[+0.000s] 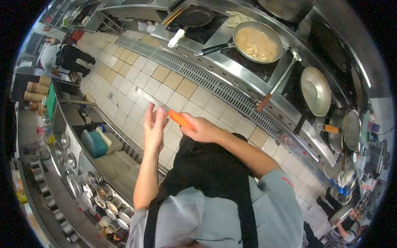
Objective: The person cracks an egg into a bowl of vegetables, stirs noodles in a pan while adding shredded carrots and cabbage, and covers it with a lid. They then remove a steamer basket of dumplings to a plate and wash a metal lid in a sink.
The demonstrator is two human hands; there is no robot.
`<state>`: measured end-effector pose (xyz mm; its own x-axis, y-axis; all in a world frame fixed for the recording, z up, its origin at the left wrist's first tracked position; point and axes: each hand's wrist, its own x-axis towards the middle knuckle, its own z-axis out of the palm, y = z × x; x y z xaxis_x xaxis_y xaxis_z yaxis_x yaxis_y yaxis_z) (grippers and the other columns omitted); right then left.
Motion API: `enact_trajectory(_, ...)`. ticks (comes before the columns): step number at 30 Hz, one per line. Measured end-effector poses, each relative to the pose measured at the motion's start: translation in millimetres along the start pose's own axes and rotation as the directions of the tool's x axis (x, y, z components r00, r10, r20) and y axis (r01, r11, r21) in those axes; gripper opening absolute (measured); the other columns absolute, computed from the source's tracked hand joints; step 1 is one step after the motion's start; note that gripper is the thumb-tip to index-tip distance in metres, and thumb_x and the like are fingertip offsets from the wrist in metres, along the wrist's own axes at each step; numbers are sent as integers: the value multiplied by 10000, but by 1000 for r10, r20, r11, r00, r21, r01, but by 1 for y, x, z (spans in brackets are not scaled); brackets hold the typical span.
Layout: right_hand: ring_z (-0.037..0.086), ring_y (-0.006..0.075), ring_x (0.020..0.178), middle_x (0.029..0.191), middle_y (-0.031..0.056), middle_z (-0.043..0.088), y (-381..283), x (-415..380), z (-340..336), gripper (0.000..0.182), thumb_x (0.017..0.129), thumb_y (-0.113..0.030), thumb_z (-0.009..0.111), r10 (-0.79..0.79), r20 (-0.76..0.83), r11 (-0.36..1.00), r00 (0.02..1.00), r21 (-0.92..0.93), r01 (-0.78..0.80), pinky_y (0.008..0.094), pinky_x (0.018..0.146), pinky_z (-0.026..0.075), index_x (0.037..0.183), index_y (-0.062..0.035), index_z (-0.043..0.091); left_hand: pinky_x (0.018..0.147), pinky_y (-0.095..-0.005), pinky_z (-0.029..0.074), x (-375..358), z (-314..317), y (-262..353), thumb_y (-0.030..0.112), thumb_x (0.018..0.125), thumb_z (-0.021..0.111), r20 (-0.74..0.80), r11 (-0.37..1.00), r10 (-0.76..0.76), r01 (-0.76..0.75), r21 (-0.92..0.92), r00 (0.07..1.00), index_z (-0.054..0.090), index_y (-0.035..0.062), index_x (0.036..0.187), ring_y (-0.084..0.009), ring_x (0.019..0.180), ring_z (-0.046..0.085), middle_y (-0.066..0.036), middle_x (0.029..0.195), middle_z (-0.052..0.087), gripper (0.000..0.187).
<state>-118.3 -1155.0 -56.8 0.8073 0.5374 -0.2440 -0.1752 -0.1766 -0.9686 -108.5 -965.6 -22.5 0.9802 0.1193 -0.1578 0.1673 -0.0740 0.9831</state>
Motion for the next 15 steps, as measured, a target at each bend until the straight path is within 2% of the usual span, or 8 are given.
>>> enact_trajectory(2, 671, 335, 971, 1148, 200, 648, 19, 22, 4, 621, 927, -224, 640, -229, -72, 938, 971, -281, 201, 403, 859, 528, 1445, -13, 372, 974, -384, 491, 49, 11, -4, 253, 1032, 541, 85, 952, -186, 201, -229, 979, 363, 17, 1438, -263, 1151, 609, -214, 1246, 599, 502)
enact_trajectory(3, 609, 382, 1153, 1312, 246, 573, 22, 35, 5, 650, 908, -203, 642, -247, -118, 941, 962, -266, 209, 417, 964, 486, 1464, -16, 363, 974, -384, 491, 76, 12, -13, 253, 1032, 541, 91, 951, -187, 204, -232, 978, 363, 17, 1438, -263, 1151, 609, -214, 1246, 599, 502)
enact_trajectory(5, 578, 369, 1202, 1345, 247, 545, 25, 64, 0, 647, 909, -189, 633, -265, -199, 940, 944, -273, 206, 410, 995, 465, 1470, -14, 361, 956, -407, 493, 133, 9, -42, 280, 1055, 478, 300, 829, -329, 426, -363, 895, 379, 37, 1405, -283, 1151, 603, -189, 1232, 599, 437)
enact_trajectory(6, 548, 357, 1251, 1378, 248, 516, 28, 80, -3, 644, 910, -176, 623, -283, -278, 939, 918, -274, 207, 403, 1026, 445, 1475, -13, 360, 956, -407, 493, 158, 10, -53, 280, 1055, 478, 311, 823, -339, 440, -360, 888, 379, 37, 1405, -283, 1151, 603, -189, 1232, 599, 437)
enact_trajectory(8, 519, 355, 1284, 1397, 245, 500, 52, 118, -16, 632, 905, -141, 613, -201, -319, 969, 926, -204, 140, 410, 1056, 419, 1474, -14, 369, 930, -409, 498, 212, 14, -71, 296, 1068, 438, 507, 759, -360, 562, -329, 783, 405, 38, 1385, -285, 1123, 610, -177, 1241, 597, 410)
enact_trajectory(10, 507, 355, 1296, 1401, 242, 494, 68, 151, -26, 634, 891, -101, 605, 36, -553, 962, 832, -208, -180, 413, 1071, 403, 1474, -20, 371, 916, -397, 498, 260, 10, -95, 373, 1052, 461, 516, 777, -413, 586, -230, 750, 421, 21, 1374, -280, 1126, 606, -180, 1251, 598, 478)
enact_trajectory(13, 503, 389, 1289, 1371, 258, 504, 80, 209, -51, 647, 879, -80, 586, -64, -721, 920, 690, -310, -239, 424, 1074, 402, 1479, -24, 351, 889, -383, 508, 331, 9, -152, 379, 1023, 515, 443, 799, -492, 591, -113, 749, 445, 4, 1372, -274, 1087, 628, -174, 1238, 617, 517)
enact_trajectory(15, 510, 414, 1268, 1355, 275, 502, 83, 240, -70, 656, 874, -72, 578, -15, -773, 867, 634, -326, -376, 439, 1064, 413, 1482, -27, 338, 907, -364, 510, 373, 13, -203, 363, 960, 586, 423, 894, -444, 420, 155, 790, 447, -53, 1406, -254, 1037, 653, -219, 1158, 668, 626)
